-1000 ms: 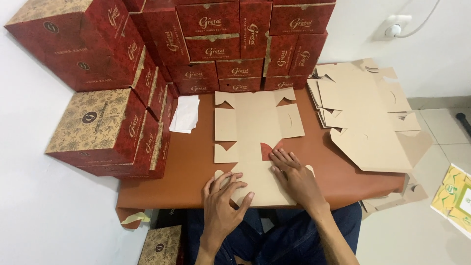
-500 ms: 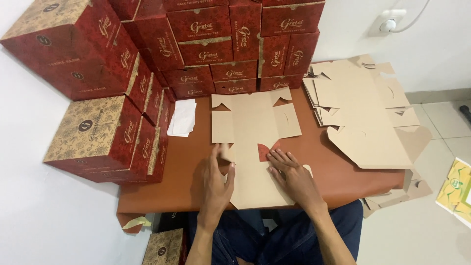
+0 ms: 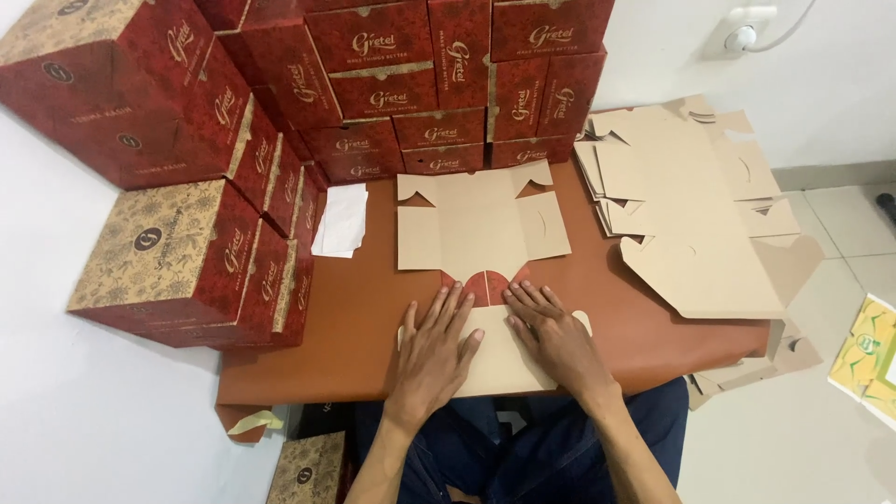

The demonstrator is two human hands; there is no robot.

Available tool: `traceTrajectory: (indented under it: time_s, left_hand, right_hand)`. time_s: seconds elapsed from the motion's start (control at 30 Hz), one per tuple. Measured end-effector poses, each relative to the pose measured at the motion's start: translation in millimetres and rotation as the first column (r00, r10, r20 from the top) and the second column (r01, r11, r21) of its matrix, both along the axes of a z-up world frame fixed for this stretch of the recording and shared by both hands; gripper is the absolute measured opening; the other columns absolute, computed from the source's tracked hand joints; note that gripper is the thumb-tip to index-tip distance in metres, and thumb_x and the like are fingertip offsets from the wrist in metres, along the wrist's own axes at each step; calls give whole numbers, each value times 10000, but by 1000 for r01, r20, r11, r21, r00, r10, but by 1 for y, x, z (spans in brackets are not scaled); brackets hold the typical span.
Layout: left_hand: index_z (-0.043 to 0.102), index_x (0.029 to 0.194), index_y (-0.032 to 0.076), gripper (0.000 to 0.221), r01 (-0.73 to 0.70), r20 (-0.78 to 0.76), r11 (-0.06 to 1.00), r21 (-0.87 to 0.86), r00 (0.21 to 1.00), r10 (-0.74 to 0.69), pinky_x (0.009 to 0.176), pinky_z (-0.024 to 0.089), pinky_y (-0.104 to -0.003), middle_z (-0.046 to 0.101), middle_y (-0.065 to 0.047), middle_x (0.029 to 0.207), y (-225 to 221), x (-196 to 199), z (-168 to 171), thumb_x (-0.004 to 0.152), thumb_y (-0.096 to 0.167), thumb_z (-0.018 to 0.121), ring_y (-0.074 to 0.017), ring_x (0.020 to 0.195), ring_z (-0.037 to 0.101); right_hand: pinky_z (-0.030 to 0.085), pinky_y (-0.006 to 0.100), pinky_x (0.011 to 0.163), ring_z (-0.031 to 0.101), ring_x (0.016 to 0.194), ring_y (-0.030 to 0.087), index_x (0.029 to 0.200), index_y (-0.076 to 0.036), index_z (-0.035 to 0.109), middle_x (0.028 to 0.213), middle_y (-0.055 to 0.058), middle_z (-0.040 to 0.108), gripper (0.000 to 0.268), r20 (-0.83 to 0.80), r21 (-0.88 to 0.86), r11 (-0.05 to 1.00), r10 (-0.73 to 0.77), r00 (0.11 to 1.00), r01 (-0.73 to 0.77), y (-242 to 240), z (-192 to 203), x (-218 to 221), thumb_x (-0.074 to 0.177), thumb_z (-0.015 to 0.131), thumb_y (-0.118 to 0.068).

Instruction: Assembling a cardboard box from a flat cutout by folding and tucking flaps.

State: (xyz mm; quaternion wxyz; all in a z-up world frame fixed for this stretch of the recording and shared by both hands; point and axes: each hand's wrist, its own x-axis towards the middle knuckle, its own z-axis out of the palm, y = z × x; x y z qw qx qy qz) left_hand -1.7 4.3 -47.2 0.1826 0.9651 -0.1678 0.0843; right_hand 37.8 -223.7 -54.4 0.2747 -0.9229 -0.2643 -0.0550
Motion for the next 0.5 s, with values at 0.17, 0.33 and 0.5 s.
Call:
traceTrajectory:
  time_s: [0.17, 0.33, 0.5]
  left_hand:
    - [354, 1677, 199, 642, -28, -100, 998, -61, 995, 22, 1190, 231, -657, 344, -143, 1731, -1, 5, 29, 1109, 476, 469, -317, 1550, 391]
    - [305, 1700, 264, 700, -78, -152, 978, -196, 987, 49, 987, 497, -656, 181, -273, 1758, -3, 10, 61, 1071, 213, 608, -510, 1352, 569]
    - [673, 1345, 129, 340, -264, 134, 945, -191, 947, 292, 1038, 470, -614, 391, -201, 1709, 14, 8, 48, 1006, 165, 675, -402, 1384, 562]
  right_hand:
    - [331, 461, 1289, 453, 1521, 297, 1434, -147, 675, 1615, 104, 529, 394, -2, -6, 999, -49, 999, 49, 11, 36, -11, 1081, 564, -282]
    - [315, 519, 1294, 365, 1561, 367, 1411, -317, 721, 1734, 143, 365, 367, 7, -58, 992, -111, 994, 111, 9, 34, -10, 1082, 560, -313]
    - [320, 531, 1282, 343, 1582, 420, 1460, -203, 668, 1732, 229, 352, 522, 139, -113, 931, -331, 933, 347, -4, 34, -10, 970, 742, -366]
